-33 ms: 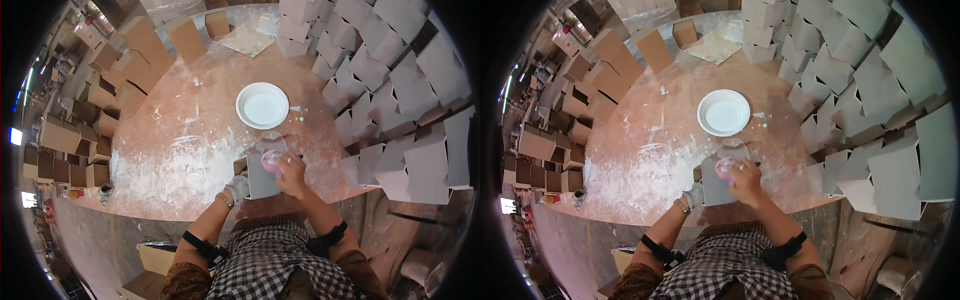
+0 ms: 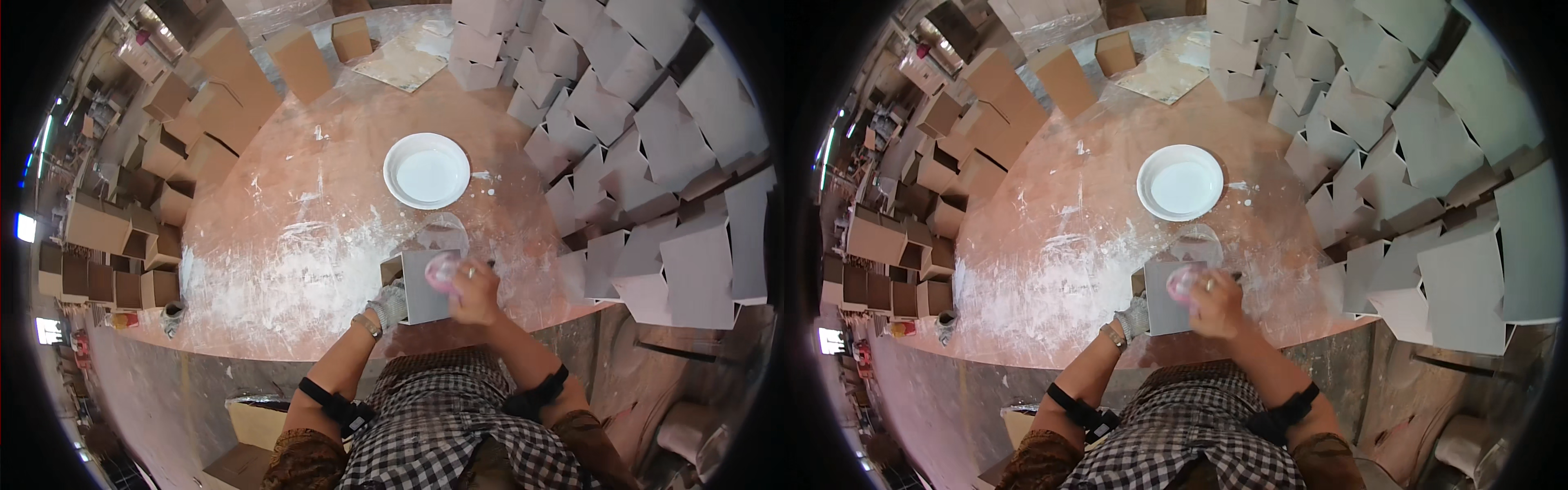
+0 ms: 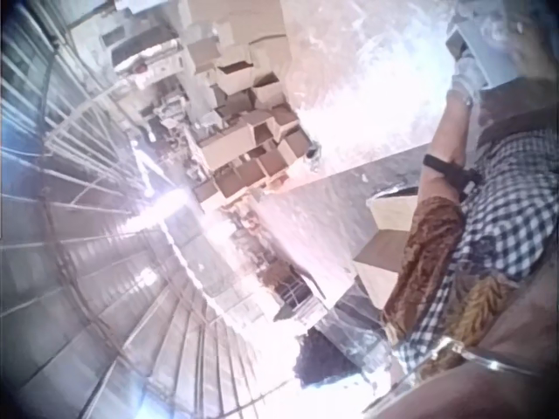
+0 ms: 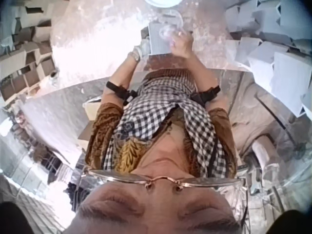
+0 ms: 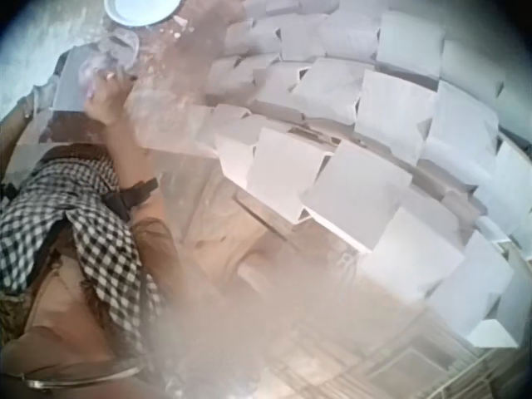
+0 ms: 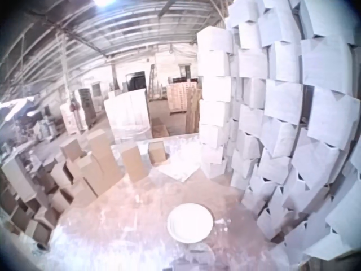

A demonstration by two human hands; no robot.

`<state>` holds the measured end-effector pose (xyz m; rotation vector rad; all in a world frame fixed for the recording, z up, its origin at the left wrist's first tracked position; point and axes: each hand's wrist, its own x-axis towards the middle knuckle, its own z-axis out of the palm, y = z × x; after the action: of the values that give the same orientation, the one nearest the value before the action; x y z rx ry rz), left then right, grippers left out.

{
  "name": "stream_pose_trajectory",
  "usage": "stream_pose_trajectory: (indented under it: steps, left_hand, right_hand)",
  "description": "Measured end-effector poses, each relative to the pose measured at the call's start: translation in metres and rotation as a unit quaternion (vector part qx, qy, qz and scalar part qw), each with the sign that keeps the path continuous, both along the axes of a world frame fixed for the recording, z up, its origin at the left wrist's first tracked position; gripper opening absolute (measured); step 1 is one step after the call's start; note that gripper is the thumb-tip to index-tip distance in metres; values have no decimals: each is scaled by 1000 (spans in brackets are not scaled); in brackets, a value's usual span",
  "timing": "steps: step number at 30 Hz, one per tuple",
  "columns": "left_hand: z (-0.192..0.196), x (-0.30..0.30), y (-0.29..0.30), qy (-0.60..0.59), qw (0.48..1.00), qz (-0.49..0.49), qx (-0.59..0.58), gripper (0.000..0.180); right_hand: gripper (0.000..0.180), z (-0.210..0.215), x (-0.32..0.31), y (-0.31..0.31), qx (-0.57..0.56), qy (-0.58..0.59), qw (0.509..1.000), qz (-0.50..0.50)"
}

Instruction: Wiping the exterior surface of cardboard boxes with a pink cloth.

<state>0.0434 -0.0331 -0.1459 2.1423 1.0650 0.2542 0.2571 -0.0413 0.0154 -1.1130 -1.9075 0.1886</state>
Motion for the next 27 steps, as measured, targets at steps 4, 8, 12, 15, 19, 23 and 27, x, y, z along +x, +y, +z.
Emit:
stream_pose_trajectory:
  steps: [4,8,12,15,19,23,27]
  left_hand:
    - [4,4,4,-19,989,-66,132,39]
    - [-18,7,5,72,985,-59,148,39]
    - [2,4,10,41,990,-72,114,37]
    - [-9,-2,10,-229,967,11,-109,39]
    - [45,25,28,-271,949,-6,-163,40]
    - [76,23,34,-382,825,54,-412,41]
    - [78,12,19,-454,639,80,-616,41]
  right_hand:
    - [28,-8,3,-67,15,10,999,40]
    - [30,-17,18,-103,-80,15,992,100]
    - [30,3,32,-93,-49,94,994,-30]
    - [30,4,45,-87,-138,158,974,-86]
    - [20,-26,56,-81,-248,336,905,-80]
    - [25,-3,54,-73,-376,409,826,-92]
    - [27,-23,62,-62,-329,390,854,-101]
